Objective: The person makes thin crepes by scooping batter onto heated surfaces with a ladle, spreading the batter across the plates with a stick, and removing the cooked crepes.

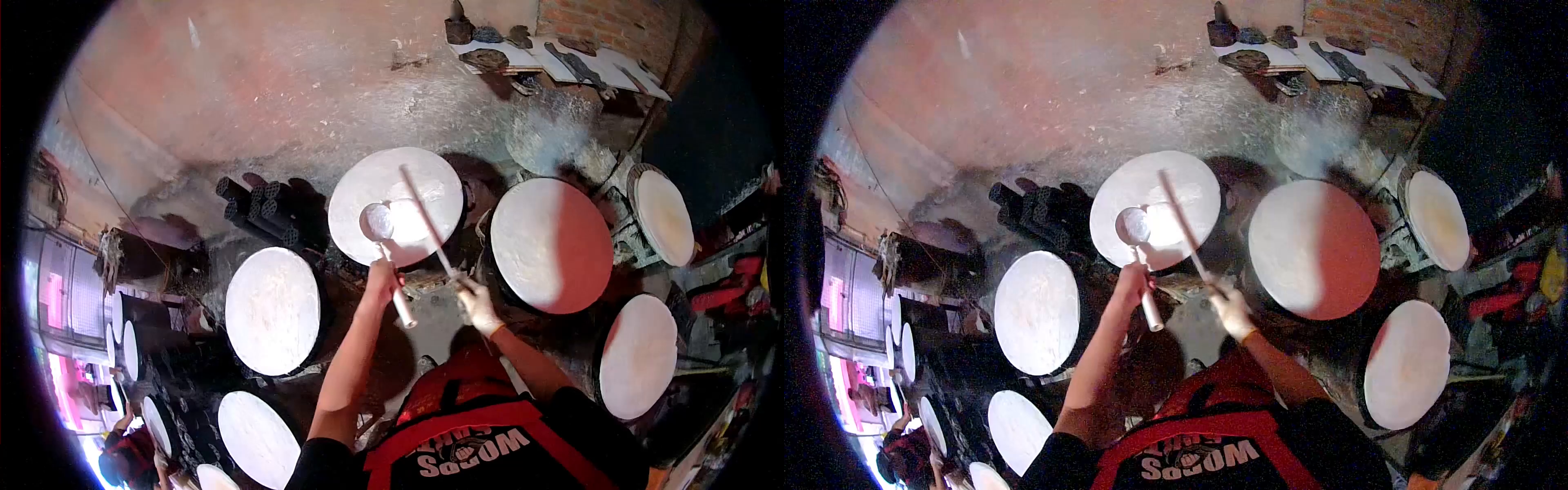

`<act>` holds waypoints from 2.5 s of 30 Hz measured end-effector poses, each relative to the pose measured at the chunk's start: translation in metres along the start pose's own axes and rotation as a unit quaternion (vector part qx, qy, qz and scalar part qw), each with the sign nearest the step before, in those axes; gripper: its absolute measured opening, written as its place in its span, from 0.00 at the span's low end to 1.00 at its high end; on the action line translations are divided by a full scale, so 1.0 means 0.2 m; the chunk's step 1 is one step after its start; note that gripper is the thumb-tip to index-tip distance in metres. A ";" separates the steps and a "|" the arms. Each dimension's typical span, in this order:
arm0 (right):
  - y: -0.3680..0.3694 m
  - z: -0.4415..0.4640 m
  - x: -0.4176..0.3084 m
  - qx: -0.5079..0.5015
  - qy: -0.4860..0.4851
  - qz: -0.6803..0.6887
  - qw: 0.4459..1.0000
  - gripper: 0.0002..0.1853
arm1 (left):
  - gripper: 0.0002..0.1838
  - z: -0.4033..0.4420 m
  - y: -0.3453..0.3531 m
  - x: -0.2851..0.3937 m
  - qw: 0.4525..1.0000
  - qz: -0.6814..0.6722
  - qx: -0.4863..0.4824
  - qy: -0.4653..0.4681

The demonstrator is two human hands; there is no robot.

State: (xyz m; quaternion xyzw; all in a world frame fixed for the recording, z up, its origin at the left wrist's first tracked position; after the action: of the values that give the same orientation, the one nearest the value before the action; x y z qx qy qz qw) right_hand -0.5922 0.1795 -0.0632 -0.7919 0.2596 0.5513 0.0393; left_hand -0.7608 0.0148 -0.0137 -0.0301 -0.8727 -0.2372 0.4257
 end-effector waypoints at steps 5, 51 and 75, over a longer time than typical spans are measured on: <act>0.27 -0.14 -0.10 -0.100 0.145 0.071 0.982 0.17 | 0.07 -0.02 0.09 0.05 0.993 0.000 -0.118 -0.021; -3.20 -1.99 -0.61 0.480 -0.083 -0.632 0.603 0.13 | 0.13 -1.90 1.46 -1.02 0.844 -0.318 -0.175 -0.394; -2.76 -1.99 -1.48 0.298 -0.042 -0.476 0.826 0.17 | 0.15 -1.88 1.74 -1.01 0.854 -0.308 -0.210 -0.363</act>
State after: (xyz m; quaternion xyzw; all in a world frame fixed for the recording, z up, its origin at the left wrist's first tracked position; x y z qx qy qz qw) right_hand -0.0770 0.6261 0.2326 -0.7431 0.0005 0.3924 0.5420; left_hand -0.2702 0.1886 0.1651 0.0677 -0.8590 -0.5065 -0.0322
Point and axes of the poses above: each hand's wrist, its own z-axis towards the middle knuckle, its own y-axis out of the palm, x = y × z, the point moved 9 cm from there along z, towards the middle knuckle, and after that the axes turned 6 degrees about -x, right-handed, at the moved point
